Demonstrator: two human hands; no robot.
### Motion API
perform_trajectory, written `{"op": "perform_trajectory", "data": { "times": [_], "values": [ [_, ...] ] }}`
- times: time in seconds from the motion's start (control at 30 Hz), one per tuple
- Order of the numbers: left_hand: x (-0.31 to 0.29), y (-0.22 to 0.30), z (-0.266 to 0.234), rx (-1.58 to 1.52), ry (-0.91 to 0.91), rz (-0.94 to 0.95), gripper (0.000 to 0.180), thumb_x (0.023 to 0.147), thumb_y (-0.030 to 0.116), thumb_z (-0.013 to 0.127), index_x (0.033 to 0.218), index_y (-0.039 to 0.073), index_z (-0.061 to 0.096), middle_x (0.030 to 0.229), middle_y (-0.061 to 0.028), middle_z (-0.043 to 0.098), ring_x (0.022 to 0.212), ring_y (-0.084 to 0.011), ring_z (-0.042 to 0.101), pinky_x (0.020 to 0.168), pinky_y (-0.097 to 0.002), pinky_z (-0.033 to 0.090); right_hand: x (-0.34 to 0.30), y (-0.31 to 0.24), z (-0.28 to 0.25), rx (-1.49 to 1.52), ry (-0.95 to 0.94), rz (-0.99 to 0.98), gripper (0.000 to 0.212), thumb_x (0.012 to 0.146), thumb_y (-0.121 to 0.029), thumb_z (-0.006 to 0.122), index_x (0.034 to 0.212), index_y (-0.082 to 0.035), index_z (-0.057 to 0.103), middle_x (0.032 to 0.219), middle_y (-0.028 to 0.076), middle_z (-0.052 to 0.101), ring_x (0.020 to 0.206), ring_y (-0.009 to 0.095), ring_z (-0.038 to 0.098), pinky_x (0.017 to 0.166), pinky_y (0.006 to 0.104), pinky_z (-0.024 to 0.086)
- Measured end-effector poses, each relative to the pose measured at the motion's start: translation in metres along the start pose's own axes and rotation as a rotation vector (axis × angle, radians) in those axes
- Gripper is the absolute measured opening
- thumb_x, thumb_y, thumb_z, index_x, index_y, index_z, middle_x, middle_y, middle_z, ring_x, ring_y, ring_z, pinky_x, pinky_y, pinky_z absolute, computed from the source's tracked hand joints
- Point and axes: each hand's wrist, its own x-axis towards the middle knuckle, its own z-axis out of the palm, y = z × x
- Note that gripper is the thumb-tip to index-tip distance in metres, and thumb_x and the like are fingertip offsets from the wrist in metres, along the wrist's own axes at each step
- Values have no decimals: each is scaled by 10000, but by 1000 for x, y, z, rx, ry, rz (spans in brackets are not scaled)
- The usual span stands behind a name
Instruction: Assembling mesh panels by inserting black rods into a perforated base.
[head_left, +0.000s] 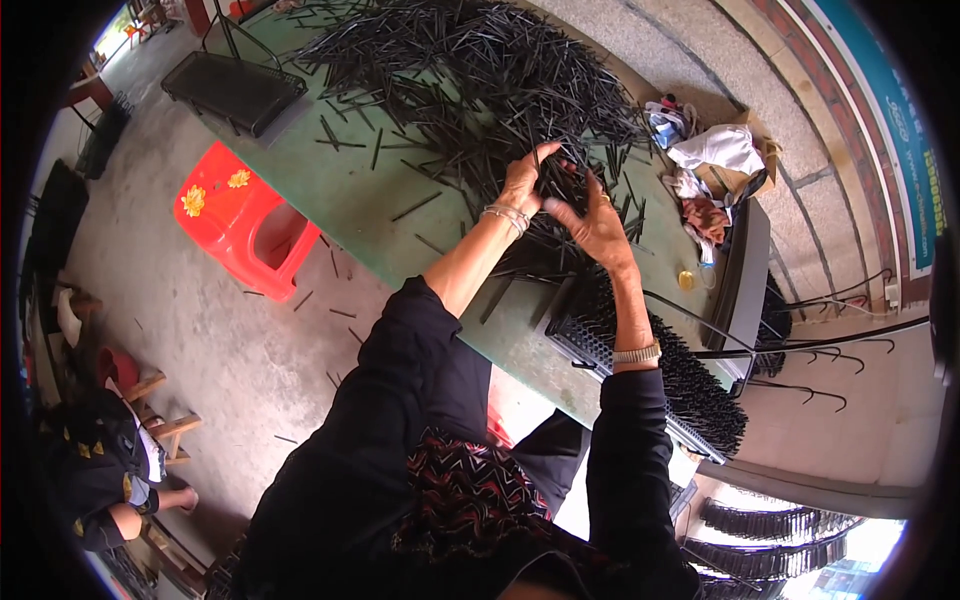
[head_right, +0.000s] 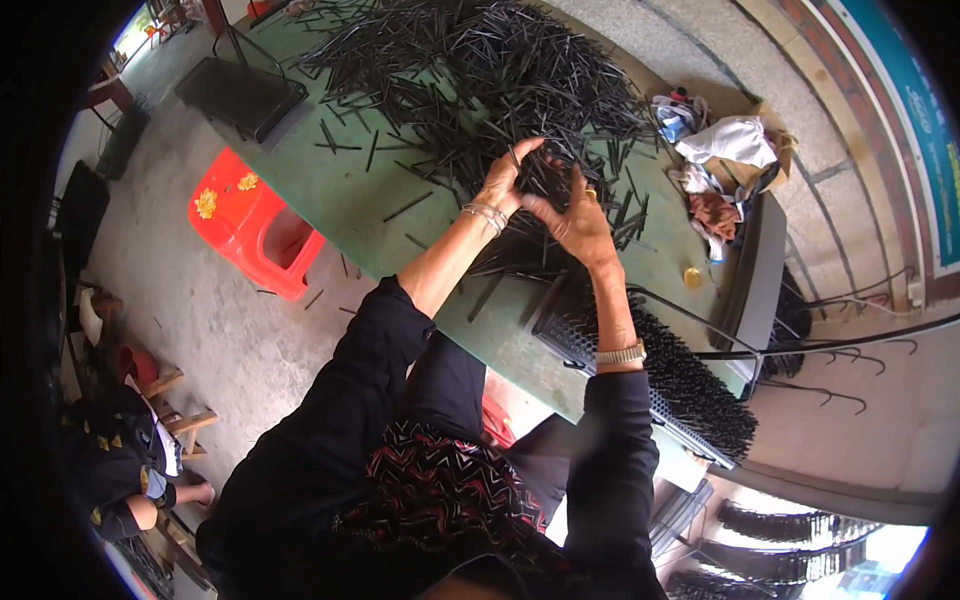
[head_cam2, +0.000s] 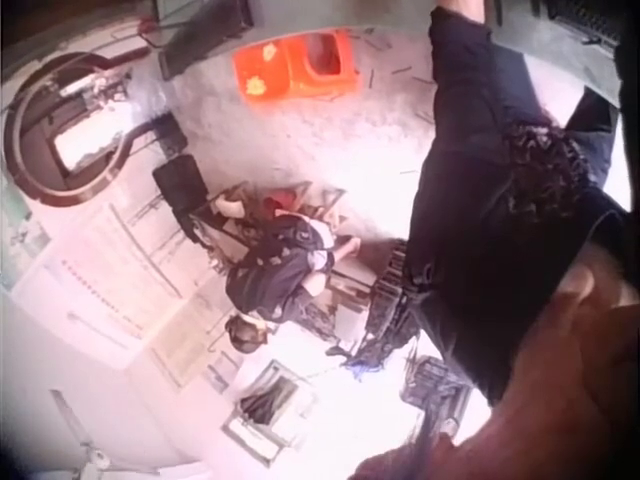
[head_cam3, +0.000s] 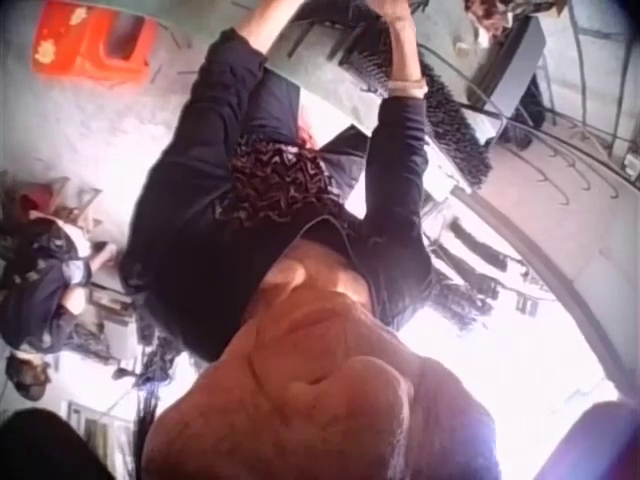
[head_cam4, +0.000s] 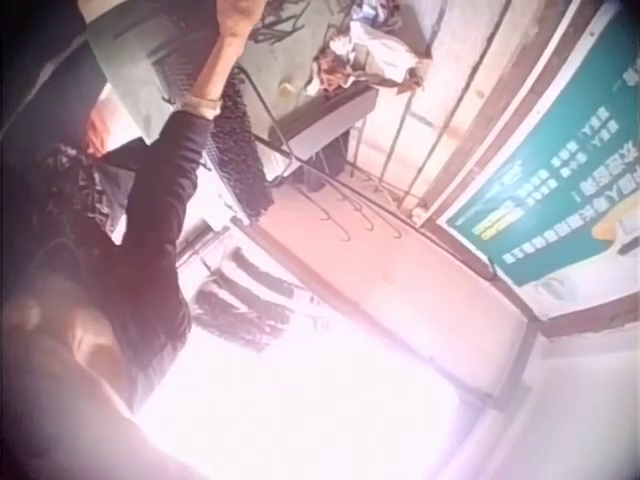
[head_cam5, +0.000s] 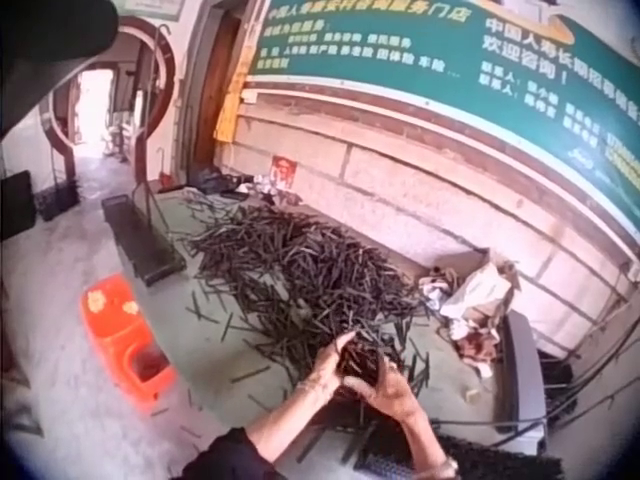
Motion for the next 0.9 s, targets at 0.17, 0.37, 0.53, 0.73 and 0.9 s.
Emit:
{"op": "perform_trajectory", "data": {
  "times": [0.17,0.37,0.53,0.73,0.9],
  "values": [
    [6,8,1,-105,63,35,248,819,207,725,941,41,586,782,-76,592,737,-260,652,706,-432,579,-1,8,7,-420,-34,8,892,802,-439,703,1388,86,282,1074,273,624,1042,389,607,860,417,486],
    [3,9,9,-106,6,75,276,830,280,726,922,57,591,823,-111,622,769,-290,660,732,-483,574,-2,24,13,-488,2,36,373,850,-288,644,1033,3,500,792,237,633,832,432,609,707,483,466],
    [16,22,-9,-151,45,13,285,822,292,732,792,55,577,721,-104,606,659,-256,605,708,-473,563,-2,13,4,-573,21,-63,277,872,-267,617,933,-17,514,775,233,620,814,432,593,680,483,451],
    [20,45,-23,-255,134,142,233,827,223,699,927,51,580,781,-97,627,705,-263,632,704,-476,560,-11,23,-35,-497,-62,-98,227,873,-220,609,956,-14,564,818,252,597,787,418,572,664,457,428],
    [2,45,-34,74,78,62,259,855,230,687,997,30,604,911,-140,675,822,-240,676,701,-403,582,8,15,-45,-218,34,22,229,919,-206,571,931,23,566,664,7,505,640,99,426,556,305,369]
  ]
}}
